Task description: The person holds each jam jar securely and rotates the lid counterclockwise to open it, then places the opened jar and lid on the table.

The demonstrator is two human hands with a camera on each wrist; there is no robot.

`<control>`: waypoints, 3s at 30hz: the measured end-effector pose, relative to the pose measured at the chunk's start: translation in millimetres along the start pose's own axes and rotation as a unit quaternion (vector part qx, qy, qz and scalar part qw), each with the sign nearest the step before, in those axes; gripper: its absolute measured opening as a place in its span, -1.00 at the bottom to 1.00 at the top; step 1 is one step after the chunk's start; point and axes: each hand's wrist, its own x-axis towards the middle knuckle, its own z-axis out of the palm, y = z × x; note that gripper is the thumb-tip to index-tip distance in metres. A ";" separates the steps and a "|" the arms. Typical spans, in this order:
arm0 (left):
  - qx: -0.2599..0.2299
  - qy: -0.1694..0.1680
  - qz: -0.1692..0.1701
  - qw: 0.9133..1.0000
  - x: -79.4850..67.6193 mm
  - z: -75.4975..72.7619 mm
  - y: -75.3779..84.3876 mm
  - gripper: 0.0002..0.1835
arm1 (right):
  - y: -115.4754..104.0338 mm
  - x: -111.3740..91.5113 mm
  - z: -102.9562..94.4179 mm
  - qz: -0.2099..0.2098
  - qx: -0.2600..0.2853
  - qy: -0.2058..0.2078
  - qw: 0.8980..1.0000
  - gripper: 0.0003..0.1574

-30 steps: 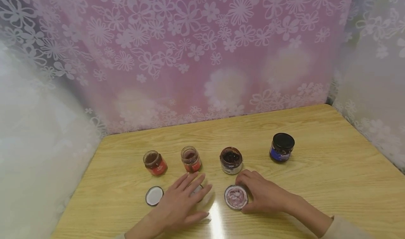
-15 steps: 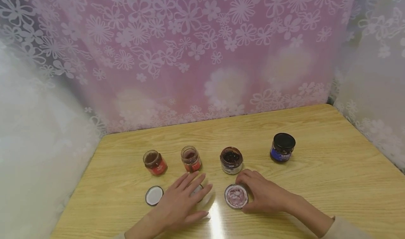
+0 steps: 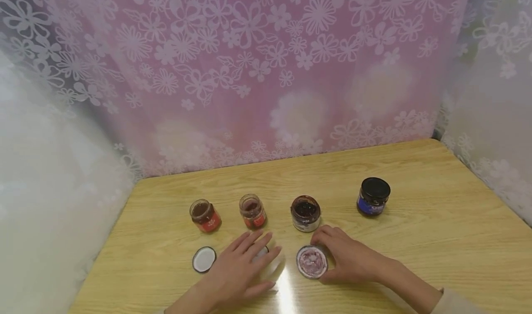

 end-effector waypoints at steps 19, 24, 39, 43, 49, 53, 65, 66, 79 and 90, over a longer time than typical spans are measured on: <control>0.013 0.029 0.007 0.999 -0.2 3.7 -0.7 -0.32 | -11.8 -10.8 -16.8 0.033 0.004 -0.062 0.998 -0.29; 0.009 0.035 0.005 0.999 2.0 3.6 0.6 -0.32 | -13.6 -17.8 -19.4 0.035 -0.027 -0.043 0.998 -0.23; 0.013 0.052 -0.004 0.999 7.9 1.8 4.6 -0.32 | -11.2 -32.2 -32.5 -0.051 -0.193 0.090 0.976 -0.16; 0.024 0.062 -0.002 0.998 9.6 2.6 7.4 -0.32 | -7.7 -33.1 -36.0 -0.074 -0.226 0.111 0.965 -0.14; 0.022 0.066 -0.001 0.998 16.5 1.5 10.3 -0.32 | 2.2 -37.7 -44.8 -0.083 -0.241 0.129 0.958 -0.17; 0.019 0.074 0.001 0.997 22.2 -2.1 10.5 -0.32 | 7.6 -43.1 -52.7 -0.069 -0.255 0.133 0.955 -0.16; 0.046 0.083 0.011 0.995 42.3 -11.5 13.7 -0.32 | 19.0 -57.1 -76.1 0.007 -0.267 0.139 0.954 -0.06; 0.051 0.083 0.011 0.995 43.7 -11.8 14.4 -0.32 | 20.8 -58.4 -77.9 0.009 -0.268 0.140 0.953 -0.05; 0.037 0.086 0.008 0.996 61.7 -16.3 18.7 -0.29 | 47.7 -70.7 -94.8 0.021 -0.271 0.151 0.950 -0.04; -0.003 0.075 -0.023 0.997 78.7 -14.3 24.1 -0.25 | 69.0 -89.6 -102.4 0.076 -0.265 0.135 0.952 0.06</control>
